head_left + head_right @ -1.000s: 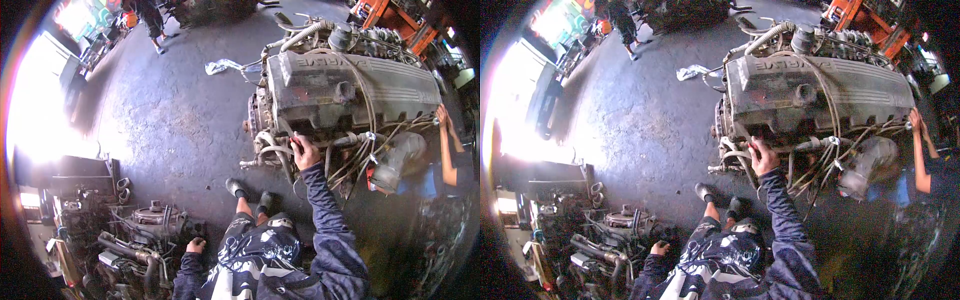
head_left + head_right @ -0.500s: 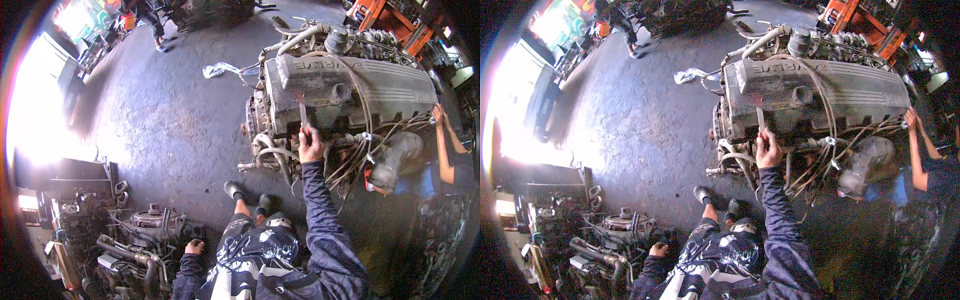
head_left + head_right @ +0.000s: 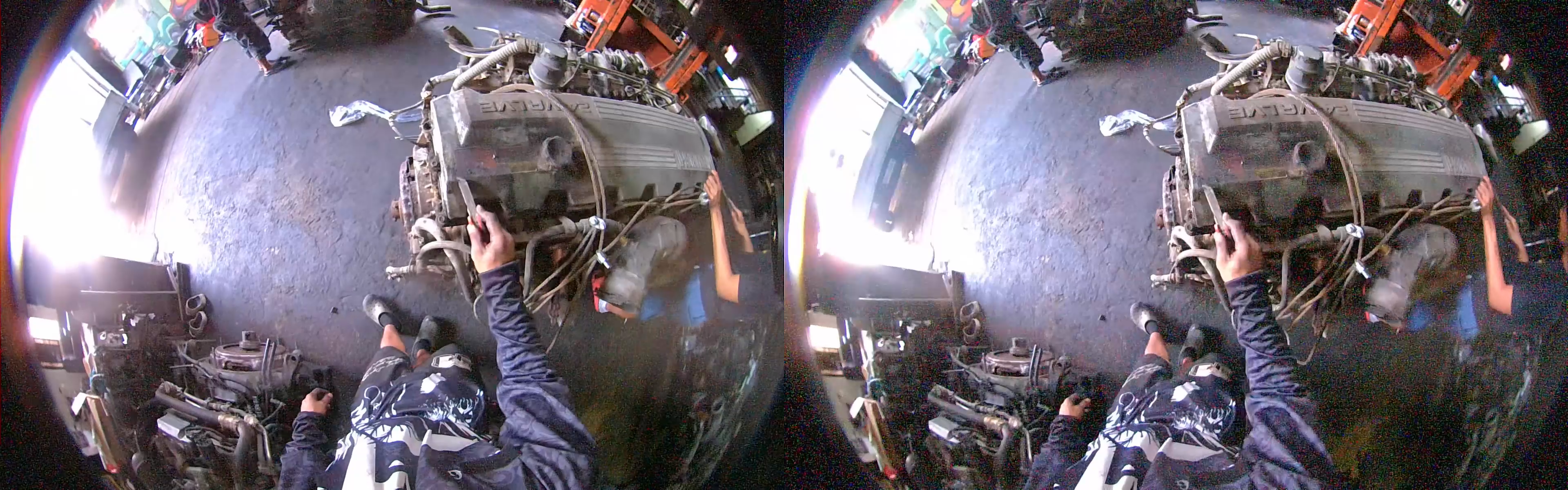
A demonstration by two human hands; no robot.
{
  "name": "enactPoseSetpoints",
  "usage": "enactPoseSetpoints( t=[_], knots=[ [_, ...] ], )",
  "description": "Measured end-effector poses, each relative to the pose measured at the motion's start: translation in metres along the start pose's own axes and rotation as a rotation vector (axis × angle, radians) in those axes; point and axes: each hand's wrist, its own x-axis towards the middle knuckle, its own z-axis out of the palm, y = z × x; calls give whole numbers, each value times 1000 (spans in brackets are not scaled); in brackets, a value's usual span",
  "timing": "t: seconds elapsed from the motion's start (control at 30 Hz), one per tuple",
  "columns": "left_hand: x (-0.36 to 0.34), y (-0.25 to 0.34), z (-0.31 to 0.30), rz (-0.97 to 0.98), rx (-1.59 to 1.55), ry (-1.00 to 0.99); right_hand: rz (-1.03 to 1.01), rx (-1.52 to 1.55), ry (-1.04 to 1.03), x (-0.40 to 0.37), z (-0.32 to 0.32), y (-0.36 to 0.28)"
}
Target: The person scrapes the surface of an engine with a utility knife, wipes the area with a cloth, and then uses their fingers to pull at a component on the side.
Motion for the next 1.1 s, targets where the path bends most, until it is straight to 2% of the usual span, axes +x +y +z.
enactPoseSetpoints(
  t=[0.1,0.2,0.23,0.27,0.33,0.4,0.43,0.47,0.53,0.6,0.67,0.73,0.77,0.8,0.87,0.9,0.93,1.0,1.07,1.1],
  knots=[
    [-1,-1,3,10,-5,15,44,-32,161,8,-1,2],
    [17,-31,14,-4,-6,-13,19,-60,116,8,-3,-2],
    [15,-25,13,-8,-18,-45,86,-33,63,13,-15,-8],
    [11,-20,11,-5,-18,-45,75,-3,121,17,-18,-7],
    [-1,-3,7,-21,-17,-53,182,79,117,12,-10,2],
    [3,-9,12,-19,-21,-60,45,97,30,-1,2,3],
    [4,-10,13,-15,-26,-65,79,107,-2,-1,1,1],
    [6,-10,12,-16,-25,-63,131,106,18,4,-3,-7],
    [10,-10,13,-1,86,-40,78,-44,162,6,5,-5],
    [19,-21,16,-7,68,-44,41,-20,1,-2,9,-16],
    [15,-16,11,-14,49,-47,150,45,46,1,7,-18],
    [9,-10,10,-37,-28,0,139,60,257,-1,20,7],
    [16,-24,15,-40,-29,2,137,38,68,1,10,-23],
    [33,-51,25,-22,-18,-10,55,-39,19,-7,18,-14],
    [27,-48,22,-4,-3,-28,17,3,85,1,12,-19],
    [23,-46,21,-11,18,-35,149,-27,198,3,8,-24],
    [15,-37,18,-20,39,-41,77,-32,207,6,10,-23],
    [27,-59,26,-33,-15,-52,112,-5,12,1,10,-24],
    [22,-56,25,-42,-66,-76,65,-1,6,-1,10,-20],
    [19,-53,24,-40,-72,-62,97,-10,79,2,9,-18]
  ],
)
